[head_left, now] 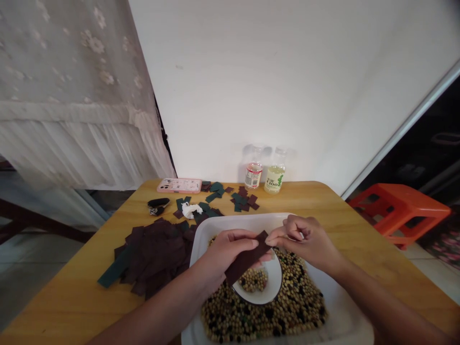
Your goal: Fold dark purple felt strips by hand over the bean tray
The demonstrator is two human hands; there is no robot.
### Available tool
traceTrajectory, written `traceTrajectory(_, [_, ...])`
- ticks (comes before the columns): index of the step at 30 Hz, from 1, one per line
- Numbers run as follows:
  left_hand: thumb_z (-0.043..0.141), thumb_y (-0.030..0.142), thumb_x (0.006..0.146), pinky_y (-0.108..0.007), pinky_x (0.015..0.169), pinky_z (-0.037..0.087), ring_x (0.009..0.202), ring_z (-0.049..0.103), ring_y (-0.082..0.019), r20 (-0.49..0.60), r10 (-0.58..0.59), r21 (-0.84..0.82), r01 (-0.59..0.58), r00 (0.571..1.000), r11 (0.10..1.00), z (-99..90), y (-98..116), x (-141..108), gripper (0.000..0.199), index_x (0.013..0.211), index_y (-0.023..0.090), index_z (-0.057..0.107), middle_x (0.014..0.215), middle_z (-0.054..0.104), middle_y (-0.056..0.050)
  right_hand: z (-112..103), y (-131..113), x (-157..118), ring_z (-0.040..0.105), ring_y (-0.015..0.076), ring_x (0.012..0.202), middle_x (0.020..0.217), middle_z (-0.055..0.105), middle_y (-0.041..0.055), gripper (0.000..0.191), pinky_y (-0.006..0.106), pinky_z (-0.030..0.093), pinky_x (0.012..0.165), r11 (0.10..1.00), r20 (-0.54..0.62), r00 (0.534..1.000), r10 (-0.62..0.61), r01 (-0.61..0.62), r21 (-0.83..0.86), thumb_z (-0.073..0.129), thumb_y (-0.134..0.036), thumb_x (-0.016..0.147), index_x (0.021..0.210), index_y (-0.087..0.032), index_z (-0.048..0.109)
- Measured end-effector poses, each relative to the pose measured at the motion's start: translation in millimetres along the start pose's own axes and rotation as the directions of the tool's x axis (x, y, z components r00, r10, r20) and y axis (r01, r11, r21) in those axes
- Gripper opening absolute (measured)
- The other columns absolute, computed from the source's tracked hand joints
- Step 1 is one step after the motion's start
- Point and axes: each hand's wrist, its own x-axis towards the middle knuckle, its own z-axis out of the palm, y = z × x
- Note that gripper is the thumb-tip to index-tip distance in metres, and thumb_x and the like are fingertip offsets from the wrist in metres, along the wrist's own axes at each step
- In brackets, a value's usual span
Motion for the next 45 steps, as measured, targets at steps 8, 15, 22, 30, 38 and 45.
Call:
traceTrajectory(8, [0.065, 0.02, 0.061, -0.026, 0.06, 0.047, 0.072, 0.066, -0.021, 0.009, 0.01, 0.011, -0.011, 1.0, 1.0, -0.6, -0.7, -0.2, 0.021, 0.082, 0.014, 0.062, 0.071, 0.069, -0.008, 1.9, 1.4, -0.8, 0.069, 0.0211, 0.068, 0.048, 0.054, -0.0024, 0.049, 0.018, 0.048, 0.044, 1.0, -0.012, 1.0, -0.001, 0.001, -0.001, 0.064, -0.024, 0.07, 0.053, -0.022, 0.018])
traceTrajectory(15, [0.065, 0.021, 0.061, -0.028, 0.062, 0.047, 0.069, 0.066, -0.021, 0.034, -0.003, 0.006, 0.003, 0.999, 1.0, 0.3, -0.6, -0.8, 0.021, 0.08, 0.015, 0.061, 0.069, 0.069, -0.008, 1.6, -0.3, 0.2, 0.068, 0.021, 0.064, 0.046, 0.053, -0.0024, 0.049, 0.02, 0.045, 0.041, 0.998, -0.062, 0.998, -0.021, 0.017, -0.06, 0.064, -0.025, 0.07, 0.052, -0.022, 0.019])
traceTrajectory(22, [0.066, 0.023, 0.061, -0.029, 0.063, 0.048, 0.069, 0.066, -0.021, 0.07, -0.005, 0.015, 0.004, 0.998, 1.0, -0.6, -0.9, -0.9, 0.022, 0.081, 0.015, 0.062, 0.07, 0.069, -0.008, 1.4, -1.7, 0.7, 0.067, 0.019, 0.061, 0.052, 0.063, 0.0011, 0.049, 0.023, 0.046, 0.043, 0.998, -0.057, 0.998, -0.027, 0.023, -0.062, 0.063, -0.024, 0.07, 0.051, -0.023, 0.019])
traceTrajectory(30, [0.065, 0.022, 0.062, -0.028, 0.064, 0.048, 0.07, 0.066, -0.02, 0.09, -0.044, 0.047, 0.04, 0.995, 0.998, -0.3, 0.1, -1.9, 0.02, 0.08, 0.015, 0.063, 0.072, 0.07, -0.008, 1.5, -3.0, 1.3, 0.068, 0.0194, 0.061, 0.052, 0.062, 0.0009, 0.049, 0.022, 0.046, 0.041, 0.999, -0.043, 0.998, -0.038, 0.036, -0.04, 0.063, -0.023, 0.07, 0.051, -0.023, 0.018])
traceTrajectory(38, [0.065, 0.022, 0.061, -0.028, 0.063, 0.047, 0.071, 0.066, -0.021, 0.06, -0.02, 0.019, 0.019, 0.998, 1.0, -2.0, -2.1, -0.1, 0.023, 0.082, 0.015, 0.062, 0.072, 0.07, -0.009, 1.7, -0.5, 0.8, 0.068, 0.0202, 0.061, 0.044, 0.049, -0.0035, 0.05, 0.02, 0.042, 0.039, 0.998, -0.053, 0.998, -0.045, 0.043, -0.037, 0.064, -0.023, 0.07, 0.052, -0.022, 0.018])
traceTrajectory(45, [0.064, 0.021, 0.062, -0.026, 0.062, 0.047, 0.071, 0.066, -0.02, 0.016, -0.002, 0.022, 0.002, 1.0, 1.0, 0.0, 0.0, -0.1, 0.02, 0.081, 0.015, 0.062, 0.07, 0.07, -0.008, 0.8, -0.1, 0.9, 0.068, 0.0213, 0.065, 0.046, 0.052, -0.0021, 0.049, 0.021, 0.045, 0.042, 1.0, -0.037, 0.999, -0.011, 0.01, -0.021, 0.063, -0.025, 0.07, 0.052, -0.023, 0.018])
